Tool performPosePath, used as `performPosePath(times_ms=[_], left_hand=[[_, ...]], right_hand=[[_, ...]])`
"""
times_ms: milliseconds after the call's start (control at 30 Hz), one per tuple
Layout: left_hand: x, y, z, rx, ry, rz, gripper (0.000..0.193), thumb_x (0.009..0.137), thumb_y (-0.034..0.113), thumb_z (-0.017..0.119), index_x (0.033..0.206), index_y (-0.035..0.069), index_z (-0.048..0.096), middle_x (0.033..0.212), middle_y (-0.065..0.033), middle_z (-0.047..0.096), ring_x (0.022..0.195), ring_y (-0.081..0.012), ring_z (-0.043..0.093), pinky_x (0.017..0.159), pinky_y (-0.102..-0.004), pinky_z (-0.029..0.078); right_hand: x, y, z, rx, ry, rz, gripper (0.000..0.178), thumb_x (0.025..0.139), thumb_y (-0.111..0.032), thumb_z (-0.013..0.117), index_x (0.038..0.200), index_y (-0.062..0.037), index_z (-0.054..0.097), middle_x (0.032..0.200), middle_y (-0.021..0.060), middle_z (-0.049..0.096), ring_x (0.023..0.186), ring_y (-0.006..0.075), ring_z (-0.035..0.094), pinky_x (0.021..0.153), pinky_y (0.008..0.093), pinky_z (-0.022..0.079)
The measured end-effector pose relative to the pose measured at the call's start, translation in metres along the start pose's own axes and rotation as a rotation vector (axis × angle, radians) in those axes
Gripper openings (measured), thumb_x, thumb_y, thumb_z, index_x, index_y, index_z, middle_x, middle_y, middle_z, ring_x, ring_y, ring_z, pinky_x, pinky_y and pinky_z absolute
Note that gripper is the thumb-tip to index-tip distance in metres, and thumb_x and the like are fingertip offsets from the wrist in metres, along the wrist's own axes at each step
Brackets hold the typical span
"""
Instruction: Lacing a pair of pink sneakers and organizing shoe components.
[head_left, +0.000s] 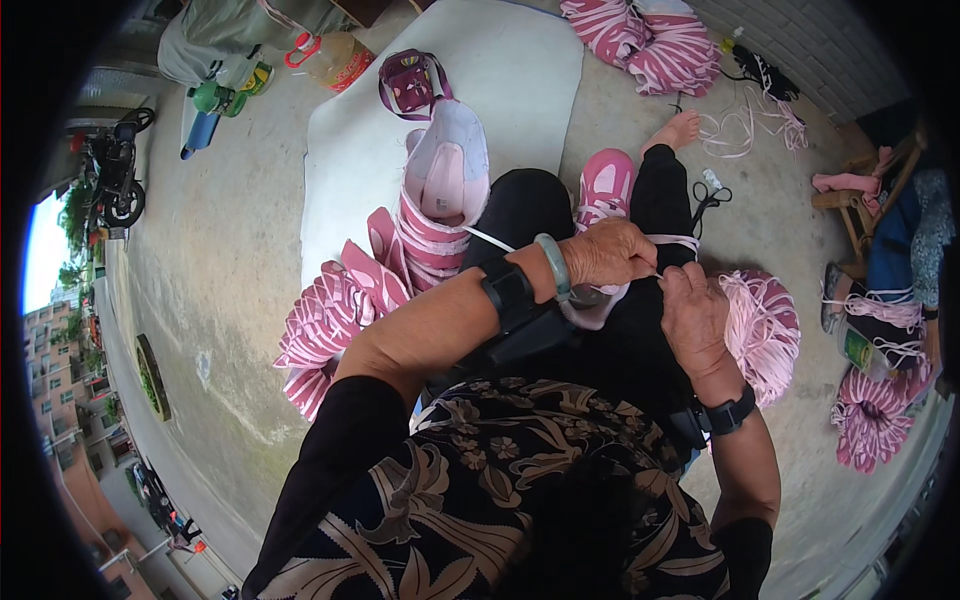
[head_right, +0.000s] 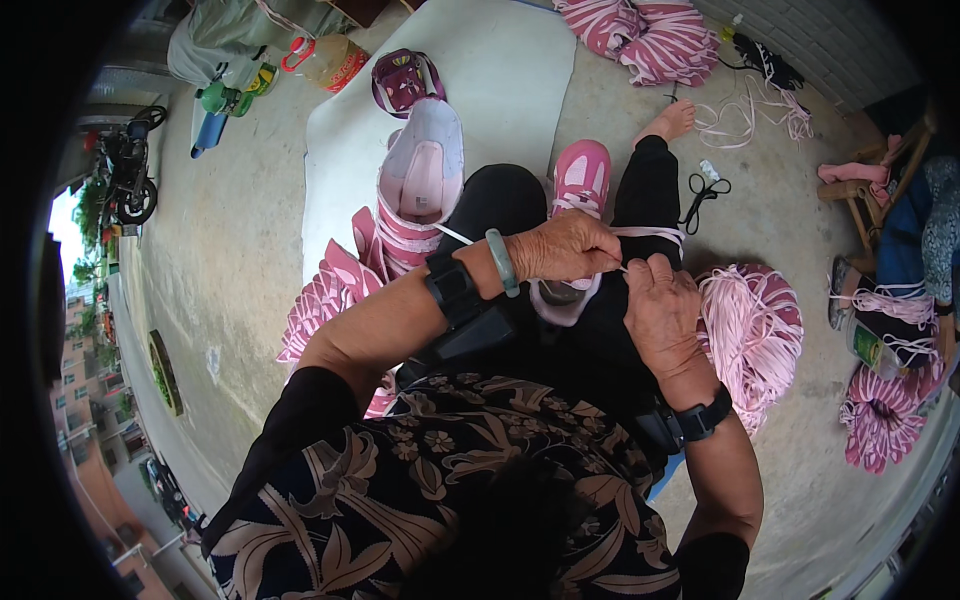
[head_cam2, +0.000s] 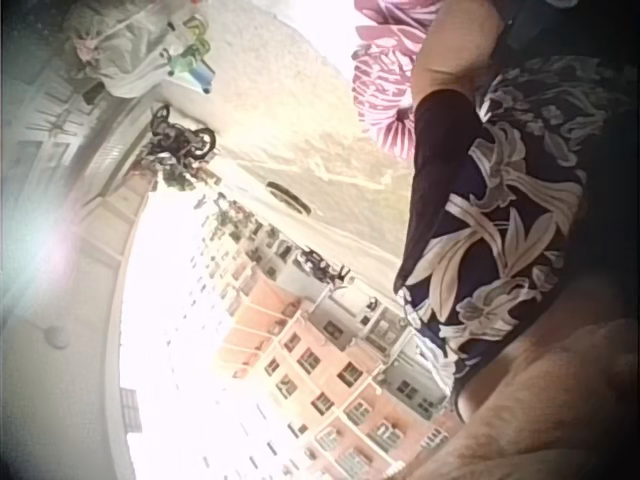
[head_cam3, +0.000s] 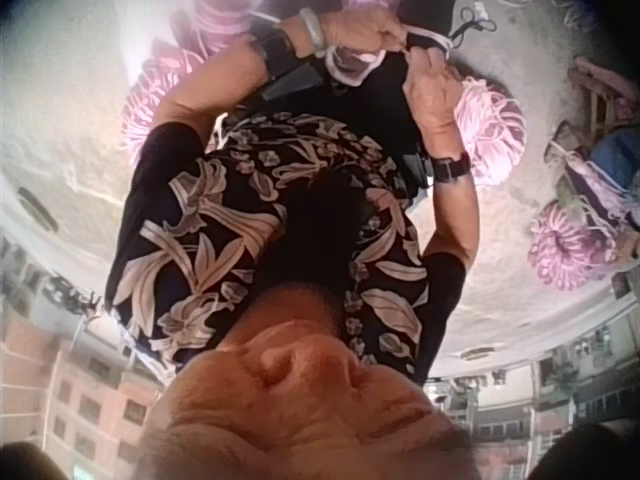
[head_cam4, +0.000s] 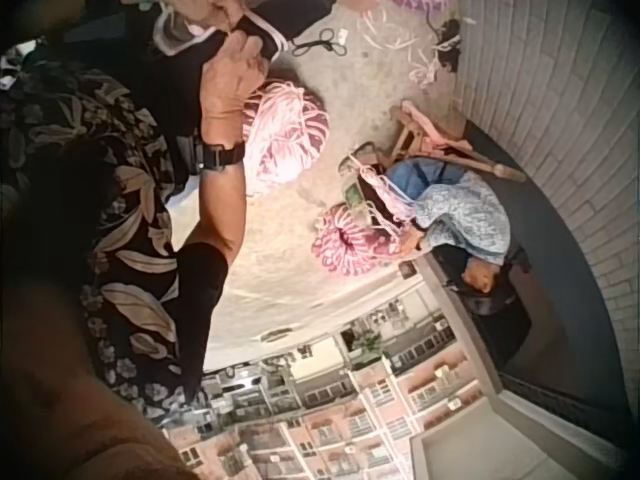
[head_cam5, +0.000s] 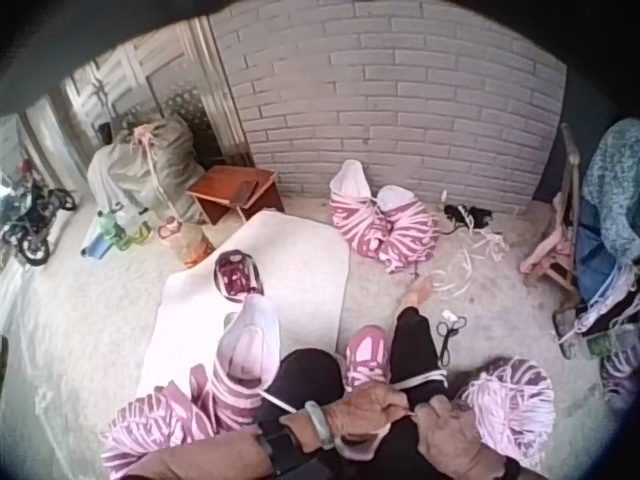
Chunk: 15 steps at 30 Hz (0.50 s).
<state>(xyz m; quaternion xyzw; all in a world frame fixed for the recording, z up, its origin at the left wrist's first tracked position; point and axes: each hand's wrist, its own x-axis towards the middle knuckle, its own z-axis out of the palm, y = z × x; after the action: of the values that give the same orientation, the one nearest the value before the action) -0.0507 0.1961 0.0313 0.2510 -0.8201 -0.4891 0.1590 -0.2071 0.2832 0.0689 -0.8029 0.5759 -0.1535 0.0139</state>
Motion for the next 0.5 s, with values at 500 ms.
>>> performPosePath(times_ms=[500], left_hand=[[-0.027,-0.003,-0.008,0.745,0.127,-0.072,0.007,0.066,0.016,0.062,0.067,0.010,0.064,0.097,-0.0074,0.056,0.092,-0.0255,0.051,0.075,-0.0378,0.040]], right_hand=[[0.012,0.004,0.058,0.438,-0.289,0.292,0.031,0.070,-0.020,0.065,0.087,-0.0054,0.043,0.083,0.0140,0.054,0.076,0.0336,0.055,0.062,0.0390,0.044]])
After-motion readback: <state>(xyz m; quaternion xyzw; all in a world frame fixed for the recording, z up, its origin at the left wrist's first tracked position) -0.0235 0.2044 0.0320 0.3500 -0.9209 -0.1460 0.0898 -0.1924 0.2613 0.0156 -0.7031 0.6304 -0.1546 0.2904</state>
